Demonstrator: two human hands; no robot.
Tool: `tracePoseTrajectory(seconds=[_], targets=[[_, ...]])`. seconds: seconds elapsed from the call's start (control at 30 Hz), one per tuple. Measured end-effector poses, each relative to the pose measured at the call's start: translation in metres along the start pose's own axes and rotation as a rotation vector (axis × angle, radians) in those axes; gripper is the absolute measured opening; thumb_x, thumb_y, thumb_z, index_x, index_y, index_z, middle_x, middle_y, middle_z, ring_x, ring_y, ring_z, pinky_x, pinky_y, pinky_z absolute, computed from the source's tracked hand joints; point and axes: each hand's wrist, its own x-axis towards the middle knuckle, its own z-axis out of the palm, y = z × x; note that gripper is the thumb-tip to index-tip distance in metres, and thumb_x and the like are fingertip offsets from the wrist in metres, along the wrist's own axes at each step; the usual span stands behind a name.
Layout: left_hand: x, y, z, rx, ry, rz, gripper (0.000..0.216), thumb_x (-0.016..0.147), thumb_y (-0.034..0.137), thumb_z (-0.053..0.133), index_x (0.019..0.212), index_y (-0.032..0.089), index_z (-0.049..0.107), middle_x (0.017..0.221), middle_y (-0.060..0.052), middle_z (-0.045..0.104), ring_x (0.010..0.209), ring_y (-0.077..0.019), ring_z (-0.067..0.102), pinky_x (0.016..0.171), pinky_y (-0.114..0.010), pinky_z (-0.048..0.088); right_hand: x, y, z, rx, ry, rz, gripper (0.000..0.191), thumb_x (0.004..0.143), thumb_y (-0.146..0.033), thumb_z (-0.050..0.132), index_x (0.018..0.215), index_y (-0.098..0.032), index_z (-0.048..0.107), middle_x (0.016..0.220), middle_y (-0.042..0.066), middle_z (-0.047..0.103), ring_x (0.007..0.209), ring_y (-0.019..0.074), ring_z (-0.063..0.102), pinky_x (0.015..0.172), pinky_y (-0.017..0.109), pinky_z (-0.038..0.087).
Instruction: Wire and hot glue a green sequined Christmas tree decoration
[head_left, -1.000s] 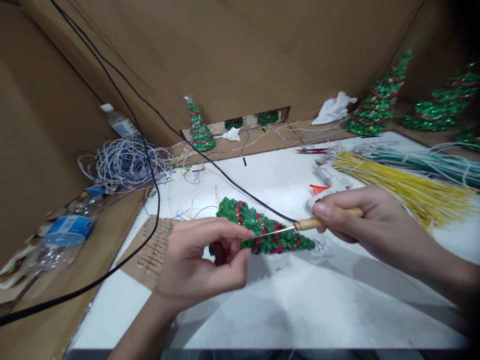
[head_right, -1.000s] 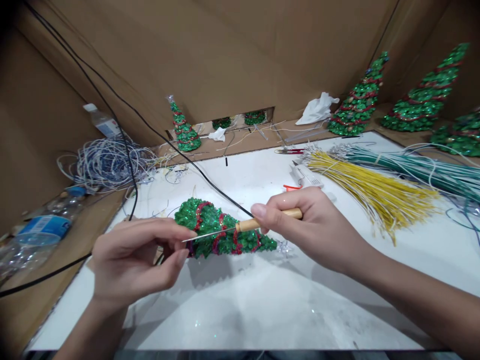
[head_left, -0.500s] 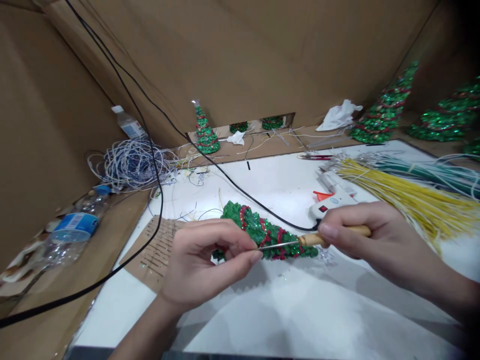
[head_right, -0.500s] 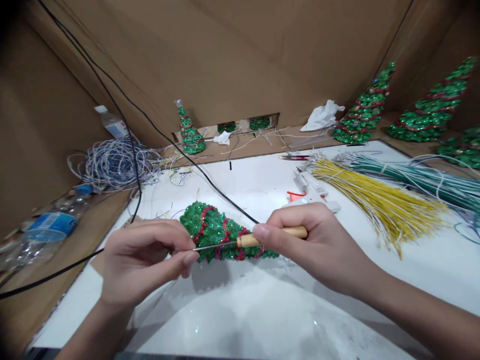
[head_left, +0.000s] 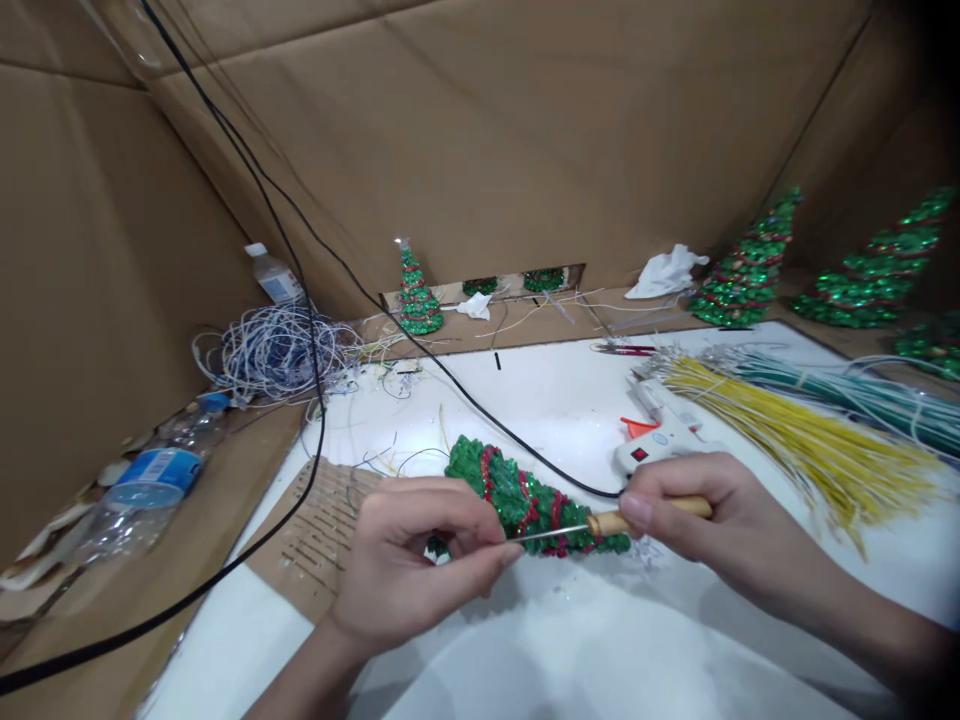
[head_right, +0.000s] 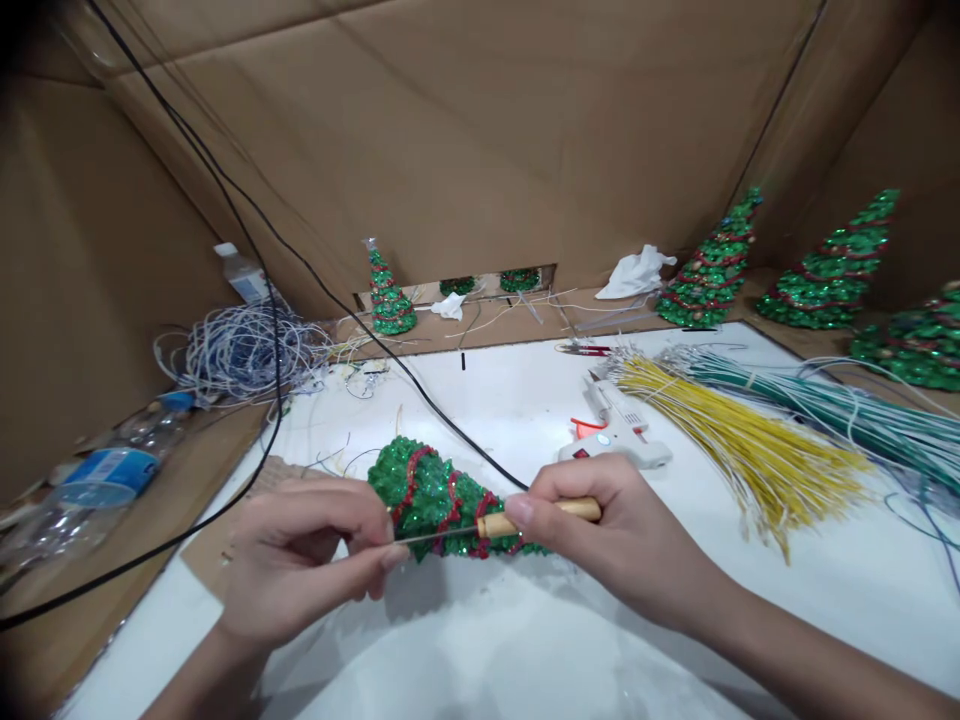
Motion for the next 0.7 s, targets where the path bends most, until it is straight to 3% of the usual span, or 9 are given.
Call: tracePoseTrajectory(seconds=[0.43, 0.7], targets=[[0.0012, -0.0002, -0.0030, -0.013, 0.006, 0.019, 0.018, 0.073, 0.009, 0.069, 0.057, 0.015, 0.064, 0.045, -0.002, 0.060, 0.038, -0.0106, 0.052, 0.035, -0.020, 0.038, -0.0006, -0.0014, -0.0012, -0.073, 0.031, 0.046, 0.043, 0.075, -0.057, 0.064, 0.054, -0.019, 0.062, 0.049, -0.002, 0.040, 0.050, 0.0103, 0.036, 0.046, 0.023, 0.027], [0.0000, -0.0021, -0.0035, -0.010, 0.008, -0.011, 0.021, 0.074, 0.012, 0.069, 0.054, 0.016, 0.063, 0.045, -0.002, 0.060, 0.039, -0.0115, 0.053, 0.036, -0.021, 0.039, 0.0018, 0.0004, -0.0061, -0.148, -0.040, -0.008, 0.039, 0.078, -0.054, 0.062, 0.059, -0.020, 0.066, 0.049, -0.001, 0.043, 0.049, 0.0109, 0.040, 0.044, 0.022, 0.031]])
